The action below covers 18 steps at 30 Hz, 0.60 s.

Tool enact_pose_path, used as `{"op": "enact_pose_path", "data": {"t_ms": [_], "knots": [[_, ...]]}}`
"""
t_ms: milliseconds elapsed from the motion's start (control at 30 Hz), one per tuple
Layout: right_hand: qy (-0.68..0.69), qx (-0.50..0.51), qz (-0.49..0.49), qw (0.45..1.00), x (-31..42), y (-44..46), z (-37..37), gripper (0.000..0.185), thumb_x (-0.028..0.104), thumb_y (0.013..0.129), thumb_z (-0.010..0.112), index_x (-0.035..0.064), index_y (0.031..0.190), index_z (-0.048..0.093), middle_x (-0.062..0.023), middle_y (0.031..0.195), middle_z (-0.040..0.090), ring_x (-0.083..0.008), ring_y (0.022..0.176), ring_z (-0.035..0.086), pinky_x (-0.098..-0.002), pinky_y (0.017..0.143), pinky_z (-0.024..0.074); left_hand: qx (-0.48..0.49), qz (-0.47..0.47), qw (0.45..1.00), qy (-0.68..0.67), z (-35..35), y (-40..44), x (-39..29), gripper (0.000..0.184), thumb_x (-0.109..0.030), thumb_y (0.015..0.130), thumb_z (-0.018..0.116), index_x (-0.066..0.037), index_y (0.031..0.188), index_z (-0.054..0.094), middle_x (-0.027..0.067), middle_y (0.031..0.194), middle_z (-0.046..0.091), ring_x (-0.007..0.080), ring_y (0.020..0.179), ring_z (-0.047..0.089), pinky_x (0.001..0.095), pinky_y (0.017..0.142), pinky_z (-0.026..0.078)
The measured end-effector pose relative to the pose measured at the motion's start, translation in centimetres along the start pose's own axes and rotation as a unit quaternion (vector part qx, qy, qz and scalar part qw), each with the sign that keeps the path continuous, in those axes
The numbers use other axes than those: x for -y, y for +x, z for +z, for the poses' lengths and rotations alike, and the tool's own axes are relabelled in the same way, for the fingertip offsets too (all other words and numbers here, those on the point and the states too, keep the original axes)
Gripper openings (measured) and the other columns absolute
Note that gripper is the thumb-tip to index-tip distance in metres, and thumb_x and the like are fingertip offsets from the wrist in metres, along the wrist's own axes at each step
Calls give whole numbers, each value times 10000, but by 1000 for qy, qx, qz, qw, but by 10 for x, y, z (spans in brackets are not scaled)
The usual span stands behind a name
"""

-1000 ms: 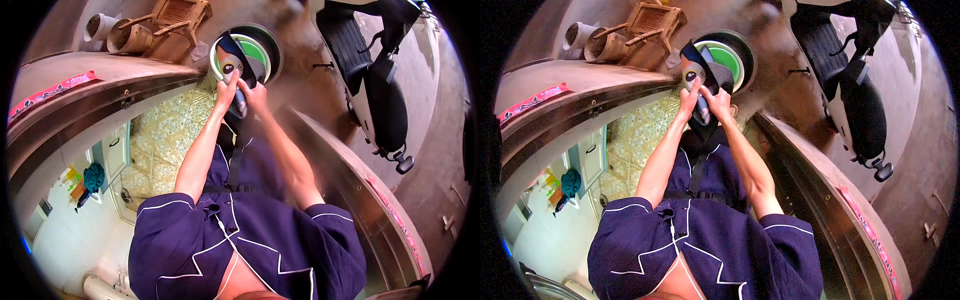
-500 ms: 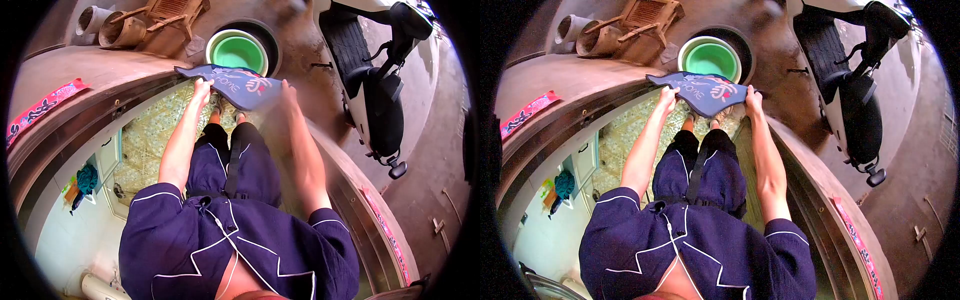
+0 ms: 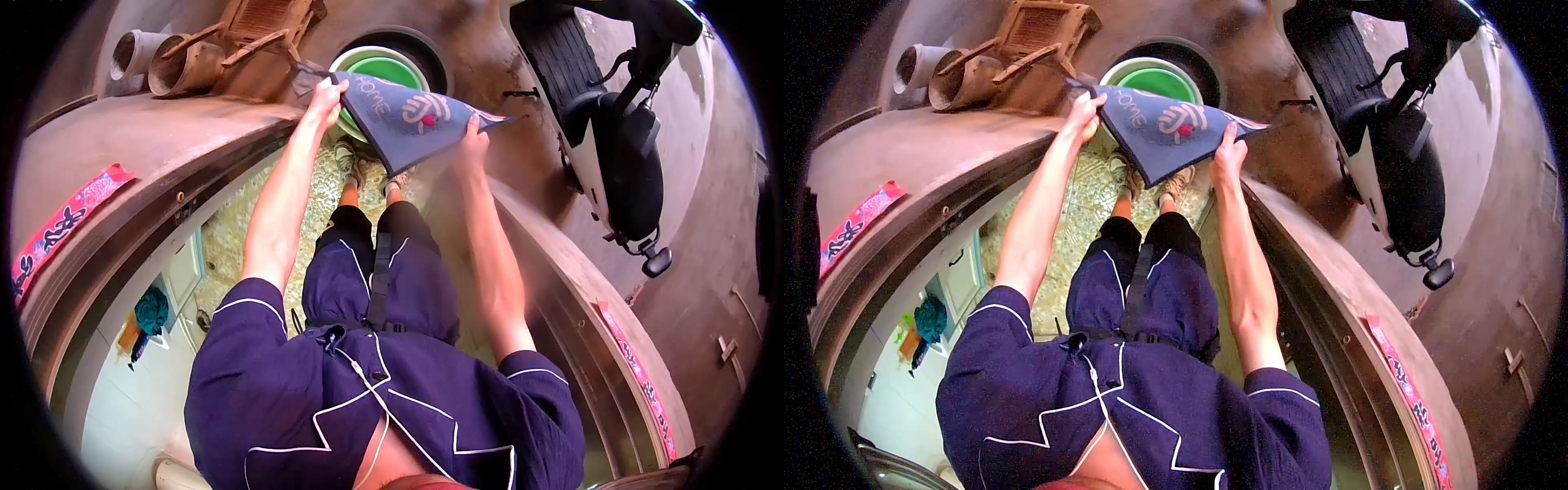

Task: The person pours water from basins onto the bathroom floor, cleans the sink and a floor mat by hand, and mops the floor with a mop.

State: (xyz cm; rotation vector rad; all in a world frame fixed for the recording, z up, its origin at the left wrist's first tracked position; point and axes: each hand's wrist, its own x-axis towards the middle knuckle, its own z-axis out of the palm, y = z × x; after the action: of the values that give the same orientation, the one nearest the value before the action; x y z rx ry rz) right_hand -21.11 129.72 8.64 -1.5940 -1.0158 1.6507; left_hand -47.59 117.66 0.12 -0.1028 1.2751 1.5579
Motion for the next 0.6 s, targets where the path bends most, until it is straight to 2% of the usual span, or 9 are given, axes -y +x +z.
{"op": "enact_pose_path", "data": {"t_ms": [67,133,167,200,267,333,400,500,600], "knots": [[-6,-14,5,1000,-2,-5,1,397,329,926,499,-49,856,594,-55,789,621,-113,643,545,-277,603,463,11,2,1000,1,9,-1,-8,207,-24,878,494,33,1075,517,113,985,600,208,880,581,337,817,468],[45,-75,55,995,-6,-20,13,369,313,925,505,-50,930,571,-73,866,618,-123,710,562,-286,647,475,-34,14,999,-7,5,-4,-4,220,-24,877,494,32,1089,513,110,993,601,206,873,582,336,818,467],[31,-77,119,989,-20,-21,12,361,300,924,508,-49,1011,537,-87,940,604,-135,768,570,-295,680,479,-64,26,998,15,-2,-8,4,207,-1,868,490,26,1068,532,108,995,603,204,871,583,336,817,466],[26,-62,178,982,-42,-22,9,351,288,927,494,-48,1023,523,-95,946,600,-161,771,585,-313,655,491,-98,3,992,82,-7,-18,6,259,-39,843,527,37,1090,540,114,968,613,202,875,580,325,812,460],[21,51,285,957,-93,-34,9,332,263,932,466,-48,1045,495,-112,956,593,-212,777,615,-347,605,514,-230,-47,929,284,-25,-26,21,355,-65,834,549,26,1174,500,110,966,611,147,773,586,256,627,480],[-24,135,267,954,-109,-57,12,331,243,930,456,-55,1072,468,-152,993,592,-251,790,643,-360,606,541,-239,27,900,363,-49,-37,43,405,-103,821,576,31,1192,487,105,949,611,119,731,581,233,586,473],[-9,154,256,954,-107,-73,16,320,243,925,471,-34,1085,477,-181,1035,594,-245,785,647,-344,637,539,-215,-51,951,216,-40,-67,47,352,-115,855,549,22,1176,494,124,995,613,162,803,611,261,656,511],[33,221,257,940,-94,-82,7,302,238,924,479,-18,1083,491,-184,1029,606,-241,800,650,-313,650,533,-198,-88,961,173,-27,-106,61,298,-140,903,486,14,1157,503,151,1048,606,206,883,623,296,733,528],[8,209,235,949,-91,-76,-1,293,231,923,481,-18,1076,499,-177,1009,621,-237,811,652,-299,665,529,-199,-108,962,151,-20,-126,86,297,-152,917,464,12,1162,497,166,1081,597,237,912,622,335,771,530]]}}
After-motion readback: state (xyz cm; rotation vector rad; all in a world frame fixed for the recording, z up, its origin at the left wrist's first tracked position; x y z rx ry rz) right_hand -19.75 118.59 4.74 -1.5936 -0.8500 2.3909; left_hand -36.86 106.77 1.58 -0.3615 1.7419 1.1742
